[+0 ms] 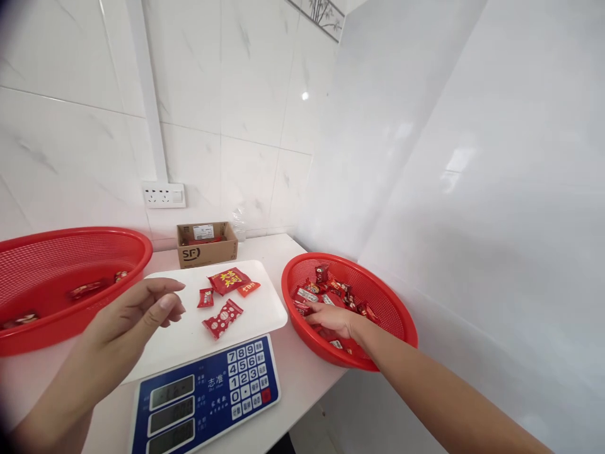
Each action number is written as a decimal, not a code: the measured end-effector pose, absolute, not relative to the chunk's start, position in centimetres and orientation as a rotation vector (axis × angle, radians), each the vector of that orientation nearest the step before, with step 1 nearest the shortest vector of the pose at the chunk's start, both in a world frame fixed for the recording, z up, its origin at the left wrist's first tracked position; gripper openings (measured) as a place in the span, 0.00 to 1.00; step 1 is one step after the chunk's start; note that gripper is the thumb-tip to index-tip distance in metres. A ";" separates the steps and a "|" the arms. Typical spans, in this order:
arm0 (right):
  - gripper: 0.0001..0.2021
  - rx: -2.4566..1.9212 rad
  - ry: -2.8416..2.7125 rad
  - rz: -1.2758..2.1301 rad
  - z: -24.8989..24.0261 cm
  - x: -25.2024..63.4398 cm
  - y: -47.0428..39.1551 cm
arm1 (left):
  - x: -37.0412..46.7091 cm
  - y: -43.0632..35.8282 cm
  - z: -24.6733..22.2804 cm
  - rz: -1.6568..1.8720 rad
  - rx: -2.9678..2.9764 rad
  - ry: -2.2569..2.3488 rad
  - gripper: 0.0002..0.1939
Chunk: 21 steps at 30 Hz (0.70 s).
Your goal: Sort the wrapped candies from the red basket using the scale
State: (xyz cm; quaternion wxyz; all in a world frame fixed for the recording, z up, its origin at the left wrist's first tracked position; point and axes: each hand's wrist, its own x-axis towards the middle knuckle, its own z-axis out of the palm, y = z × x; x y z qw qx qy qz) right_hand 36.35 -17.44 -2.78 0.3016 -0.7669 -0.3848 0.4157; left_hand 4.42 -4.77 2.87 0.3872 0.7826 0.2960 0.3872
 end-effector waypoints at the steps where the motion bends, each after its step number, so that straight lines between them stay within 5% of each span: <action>1: 0.18 -2.018 -0.985 1.140 -2.9 36.4 -17.4 | 4.5 -4.9 3.0 0.977 1.985 0.755 0.16; 7: 0.16 -1.885 -0.789 1.293 -3.7 37.4 -17.2 | 4.5 -5.1 3.1 0.967 1.986 0.757 0.16; 16: 0.32 -1.795 -0.713 1.412 -2.7 36.4 -17.9 | 4.4 -5.1 3.2 0.950 2.007 0.756 0.16; 21: 0.28 -1.866 -0.792 1.295 -1.7 35.3 -17.9 | 4.5 -5.1 3.0 0.934 2.047 0.793 0.16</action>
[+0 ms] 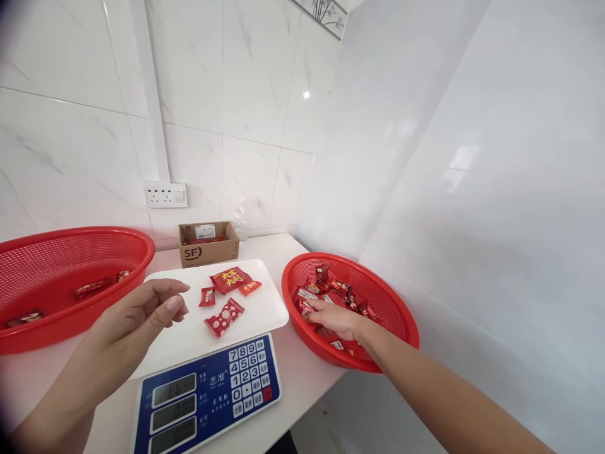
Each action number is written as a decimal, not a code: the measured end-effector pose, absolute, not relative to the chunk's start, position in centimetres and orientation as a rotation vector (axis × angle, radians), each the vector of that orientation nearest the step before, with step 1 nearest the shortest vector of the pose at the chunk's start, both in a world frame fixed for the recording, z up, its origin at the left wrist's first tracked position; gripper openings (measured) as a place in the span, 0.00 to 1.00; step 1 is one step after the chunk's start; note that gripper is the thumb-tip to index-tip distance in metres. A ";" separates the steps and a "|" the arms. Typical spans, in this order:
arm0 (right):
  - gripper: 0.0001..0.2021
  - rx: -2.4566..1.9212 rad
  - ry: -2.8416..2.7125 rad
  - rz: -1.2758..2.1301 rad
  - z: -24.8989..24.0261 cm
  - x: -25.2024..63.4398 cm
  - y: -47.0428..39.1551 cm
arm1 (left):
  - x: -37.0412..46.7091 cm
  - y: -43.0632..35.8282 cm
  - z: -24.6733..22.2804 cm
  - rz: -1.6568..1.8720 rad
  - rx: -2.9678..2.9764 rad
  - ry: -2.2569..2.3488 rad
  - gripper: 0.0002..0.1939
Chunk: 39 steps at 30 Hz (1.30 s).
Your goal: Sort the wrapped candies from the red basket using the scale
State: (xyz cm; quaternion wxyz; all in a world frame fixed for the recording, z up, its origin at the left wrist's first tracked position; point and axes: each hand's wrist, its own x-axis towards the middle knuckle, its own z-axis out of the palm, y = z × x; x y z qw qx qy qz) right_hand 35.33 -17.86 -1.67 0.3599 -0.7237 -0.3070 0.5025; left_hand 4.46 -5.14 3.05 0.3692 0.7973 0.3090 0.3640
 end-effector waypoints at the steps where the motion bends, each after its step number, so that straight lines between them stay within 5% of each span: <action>1: 0.27 -1.886 -0.794 1.250 -1.6 35.4 -17.8 | 4.5 -5.1 3.0 0.934 2.052 0.792 0.16; 18: 0.16 -1.995 -1.464 0.308 2.4 32.8 -12.9 | 4.2 -5.3 3.5 0.925 2.039 0.808 0.18; 27: 0.28 -2.313 -1.958 0.000 1.2 28.1 -10.7 | 3.7 -5.1 3.8 0.947 2.019 0.776 0.17; 39: 0.23 -2.152 -2.357 0.058 1.4 25.8 -10.5 | 3.2 -4.9 4.0 0.989 1.974 0.771 0.16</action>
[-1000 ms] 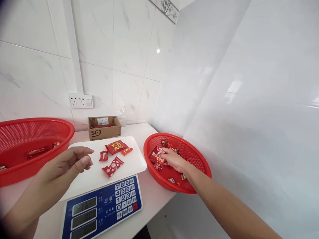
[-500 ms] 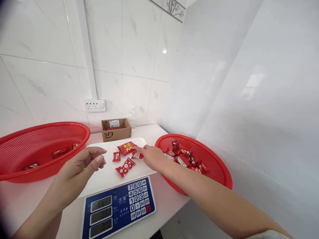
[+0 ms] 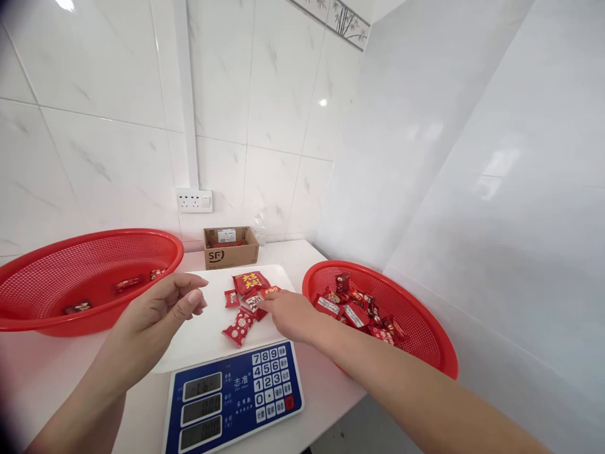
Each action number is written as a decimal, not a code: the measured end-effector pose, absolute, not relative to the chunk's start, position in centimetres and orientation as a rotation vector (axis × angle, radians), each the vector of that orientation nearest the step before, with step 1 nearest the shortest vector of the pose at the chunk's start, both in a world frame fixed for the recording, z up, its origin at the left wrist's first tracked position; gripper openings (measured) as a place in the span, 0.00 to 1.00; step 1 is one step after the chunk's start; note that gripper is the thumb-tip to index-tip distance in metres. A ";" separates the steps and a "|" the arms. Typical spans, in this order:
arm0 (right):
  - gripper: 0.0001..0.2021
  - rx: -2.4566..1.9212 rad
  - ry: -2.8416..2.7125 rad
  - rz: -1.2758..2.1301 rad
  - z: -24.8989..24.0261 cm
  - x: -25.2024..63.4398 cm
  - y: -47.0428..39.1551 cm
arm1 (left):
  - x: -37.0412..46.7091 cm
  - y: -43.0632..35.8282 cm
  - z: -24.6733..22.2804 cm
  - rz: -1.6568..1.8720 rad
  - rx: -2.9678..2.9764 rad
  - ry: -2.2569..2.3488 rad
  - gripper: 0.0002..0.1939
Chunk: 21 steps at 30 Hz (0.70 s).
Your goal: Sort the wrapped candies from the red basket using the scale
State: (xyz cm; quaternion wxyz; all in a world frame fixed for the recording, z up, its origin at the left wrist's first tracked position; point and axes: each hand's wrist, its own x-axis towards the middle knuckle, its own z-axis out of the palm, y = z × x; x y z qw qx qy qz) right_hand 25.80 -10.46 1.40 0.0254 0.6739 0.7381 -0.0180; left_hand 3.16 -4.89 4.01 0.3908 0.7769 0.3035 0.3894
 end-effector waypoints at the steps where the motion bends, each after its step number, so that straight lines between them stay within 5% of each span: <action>1: 0.24 2.080 2.289 -0.057 1.5 25.6 -10.2 | 3.1 -4.9 4.0 0.990 1.972 0.770 0.16; 15: 0.23 2.208 2.017 0.001 2.7 26.6 -9.9 | 3.0 -4.8 4.0 1.006 1.967 0.771 0.15; 21: 0.27 1.833 2.418 -0.023 3.0 22.8 -11.5 | 3.0 -4.9 4.3 1.011 1.959 0.775 0.15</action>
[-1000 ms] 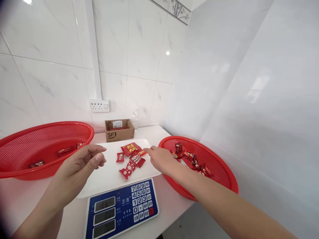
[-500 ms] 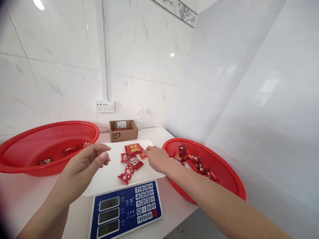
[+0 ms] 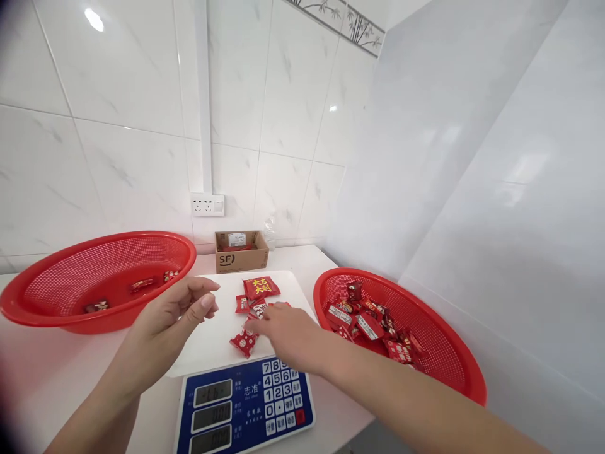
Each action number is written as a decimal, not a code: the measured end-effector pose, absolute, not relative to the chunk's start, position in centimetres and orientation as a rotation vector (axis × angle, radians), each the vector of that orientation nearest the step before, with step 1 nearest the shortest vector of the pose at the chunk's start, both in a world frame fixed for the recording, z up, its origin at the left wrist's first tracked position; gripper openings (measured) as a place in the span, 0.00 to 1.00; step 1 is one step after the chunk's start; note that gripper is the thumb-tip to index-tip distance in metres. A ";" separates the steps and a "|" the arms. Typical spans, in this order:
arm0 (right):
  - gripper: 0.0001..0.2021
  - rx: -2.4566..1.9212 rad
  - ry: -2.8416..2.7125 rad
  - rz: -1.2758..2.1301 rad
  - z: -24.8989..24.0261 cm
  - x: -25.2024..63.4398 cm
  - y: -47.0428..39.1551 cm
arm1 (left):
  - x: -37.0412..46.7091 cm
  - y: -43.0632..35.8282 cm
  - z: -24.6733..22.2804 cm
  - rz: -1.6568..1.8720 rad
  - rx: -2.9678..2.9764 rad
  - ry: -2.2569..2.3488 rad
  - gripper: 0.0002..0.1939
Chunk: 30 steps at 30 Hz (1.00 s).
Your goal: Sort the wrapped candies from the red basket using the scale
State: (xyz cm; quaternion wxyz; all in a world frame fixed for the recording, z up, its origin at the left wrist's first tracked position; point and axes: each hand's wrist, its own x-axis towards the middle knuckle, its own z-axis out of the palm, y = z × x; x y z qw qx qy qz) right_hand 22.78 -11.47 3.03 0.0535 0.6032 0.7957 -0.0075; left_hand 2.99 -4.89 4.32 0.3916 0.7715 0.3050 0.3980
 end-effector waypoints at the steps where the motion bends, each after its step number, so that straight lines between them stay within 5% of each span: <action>1: 0.26 1.737 2.482 -0.018 2.7 22.3 -11.6 | 3.0 -4.9 4.4 1.010 1.958 0.778 0.15; 18: 0.25 2.085 2.172 0.040 1.7 24.7 -10.8 | 2.8 -5.2 4.8 1.009 1.991 0.765 0.15; 30: 0.15 2.285 2.072 0.007 3.1 25.0 -11.3 | 2.8 -5.2 4.7 1.002 2.002 0.765 0.14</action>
